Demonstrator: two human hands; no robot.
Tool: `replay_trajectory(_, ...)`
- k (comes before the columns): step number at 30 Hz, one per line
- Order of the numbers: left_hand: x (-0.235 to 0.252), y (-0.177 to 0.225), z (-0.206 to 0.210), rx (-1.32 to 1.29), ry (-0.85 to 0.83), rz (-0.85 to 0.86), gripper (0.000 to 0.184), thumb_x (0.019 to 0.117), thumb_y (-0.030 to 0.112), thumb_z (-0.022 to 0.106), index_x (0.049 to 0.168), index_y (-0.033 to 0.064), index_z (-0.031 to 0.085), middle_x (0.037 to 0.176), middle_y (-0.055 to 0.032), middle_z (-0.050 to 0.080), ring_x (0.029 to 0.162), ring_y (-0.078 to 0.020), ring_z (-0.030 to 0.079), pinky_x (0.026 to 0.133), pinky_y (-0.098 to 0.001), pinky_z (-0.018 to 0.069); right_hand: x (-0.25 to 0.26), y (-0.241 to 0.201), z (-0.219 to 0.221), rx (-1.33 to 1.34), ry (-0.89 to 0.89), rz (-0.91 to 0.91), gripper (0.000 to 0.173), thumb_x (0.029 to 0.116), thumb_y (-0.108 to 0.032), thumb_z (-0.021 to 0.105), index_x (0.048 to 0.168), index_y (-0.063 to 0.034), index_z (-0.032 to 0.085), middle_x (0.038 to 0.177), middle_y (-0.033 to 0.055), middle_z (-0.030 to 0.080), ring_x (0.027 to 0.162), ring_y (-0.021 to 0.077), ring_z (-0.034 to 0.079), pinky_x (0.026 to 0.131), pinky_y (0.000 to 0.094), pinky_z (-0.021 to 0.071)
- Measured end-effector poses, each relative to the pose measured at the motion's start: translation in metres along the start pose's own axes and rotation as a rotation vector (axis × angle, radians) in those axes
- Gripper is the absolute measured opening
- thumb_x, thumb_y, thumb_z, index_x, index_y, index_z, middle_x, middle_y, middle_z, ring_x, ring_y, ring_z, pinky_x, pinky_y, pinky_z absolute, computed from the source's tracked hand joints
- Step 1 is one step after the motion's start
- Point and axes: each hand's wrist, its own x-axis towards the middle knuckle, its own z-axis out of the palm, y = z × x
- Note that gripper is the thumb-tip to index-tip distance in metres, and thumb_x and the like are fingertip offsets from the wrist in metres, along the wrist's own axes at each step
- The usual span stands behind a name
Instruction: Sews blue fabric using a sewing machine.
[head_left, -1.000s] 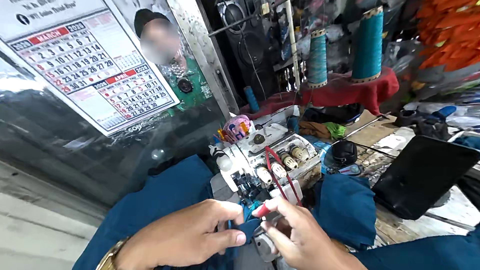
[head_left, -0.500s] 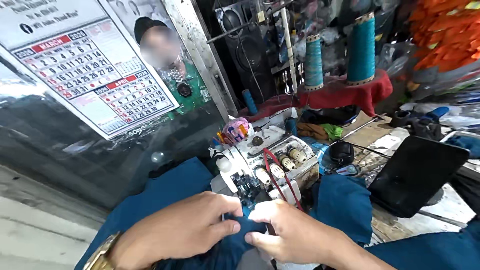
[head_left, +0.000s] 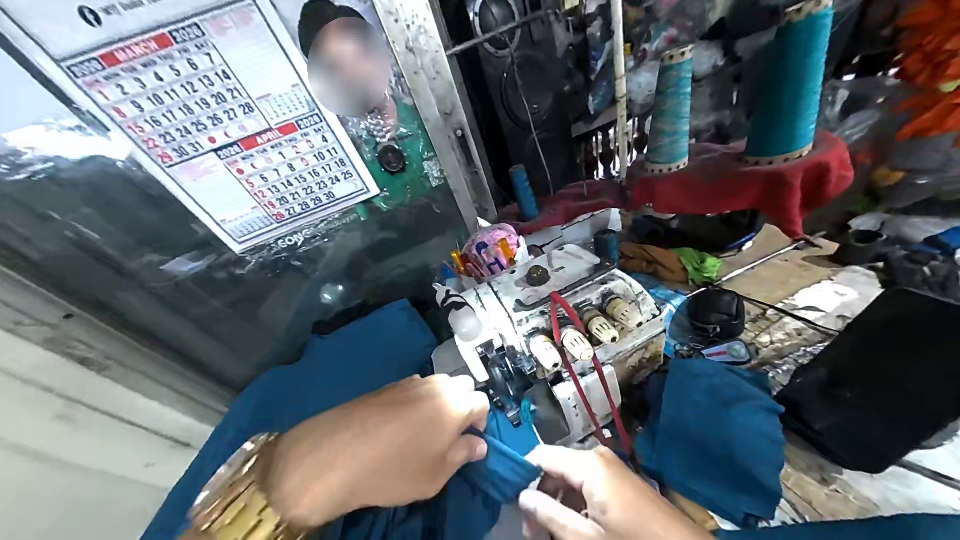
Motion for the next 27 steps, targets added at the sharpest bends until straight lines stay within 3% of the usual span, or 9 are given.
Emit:
replay_trajectory(5, -0.004, 0.027, -0.007, 0.005, 0.008, -0.003, 0.031, 0.1074, 0.043, 0.045, 0.112, 0.016, 0.059, 0.084, -0.0019, 0.062, 0.075, -0.0192, 0.065, 0.064, -0.0423, 0.055, 0.019, 0.001, -0.024, 0.252, -0.212, 0.023, 0.022, 0.1061, -0.027, 0.059, 0.117, -0.0091, 0.065, 0.094, 0.0055, 0.077, 0.067, 0.0193, 0.074, 0.052, 0.0366, 0.0636)
replay_trajectory(10, 0.001, 0.025, -0.005, -0.016, 0.046, -0.026, 0.034, 0.106, 0.051, 0.045, 0.113, 0.0209, 0.06, 0.079, 0.0037, 0.061, 0.067, -0.0127, 0.062, 0.059, -0.0368, 0.0536, 0.02, 0.002, -0.027, 0.336, -0.267, 0.049, 0.024, 0.1063, -0.026, 0.059, 0.121, -0.0079, 0.064, 0.093, 0.0083, 0.077, 0.065, 0.0208, 0.074, 0.053, 0.0368, 0.0634)
replay_trajectory(14, 0.004, 0.015, -0.002, -0.041, 0.093, -0.026, 0.034, 0.1057, 0.05, 0.046, 0.114, 0.0211, 0.062, 0.082, 0.0034, 0.063, 0.071, -0.0123, 0.064, 0.061, -0.0374, 0.0552, 0.022, 0.003, -0.027, 0.335, -0.261, 0.058, 0.024, 0.1066, -0.028, 0.058, 0.118, -0.0069, 0.064, 0.092, 0.0085, 0.077, 0.065, 0.0207, 0.074, 0.054, 0.037, 0.0638)
replay_trajectory(20, 0.001, -0.017, 0.022, -0.092, 0.218, 0.048, 0.036, 0.1052, 0.046, 0.049, 0.109, 0.018, 0.07, 0.098, 0.0011, 0.067, 0.089, -0.0118, 0.066, 0.076, -0.0366, 0.0576, 0.024, 0.007, -0.025, 0.388, -0.229, 0.061, 0.024, 0.1075, -0.026, 0.056, 0.12, -0.0073, 0.063, 0.094, 0.0097, 0.076, 0.065, 0.023, 0.074, 0.052, 0.0385, 0.0638)
replay_trajectory(24, -0.013, 0.0, 0.01, -0.205, 0.19, 0.177, 0.032, 0.1064, 0.044, 0.049, 0.103, 0.0198, 0.07, 0.099, 0.0034, 0.065, 0.085, -0.0073, 0.063, 0.072, -0.0295, 0.0551, 0.016, 0.008, -0.02, 0.412, -0.176, 0.006, 0.027, 0.1073, -0.022, 0.057, 0.129, -0.009, 0.064, 0.093, 0.0096, 0.077, 0.063, 0.0211, 0.074, 0.05, 0.0364, 0.0629)
replay_trajectory(27, -0.006, -0.003, 0.021, -0.27, 0.193, 0.187, 0.03, 0.1057, 0.042, 0.052, 0.101, 0.0184, 0.07, 0.09, 0.0022, 0.062, 0.074, -0.0076, 0.059, 0.065, -0.0284, 0.052, 0.007, 0.012, -0.017, 0.422, -0.158, -0.001, 0.027, 0.1071, -0.022, 0.057, 0.128, -0.0073, 0.065, 0.092, 0.0101, 0.077, 0.063, 0.0212, 0.074, 0.051, 0.037, 0.0632)
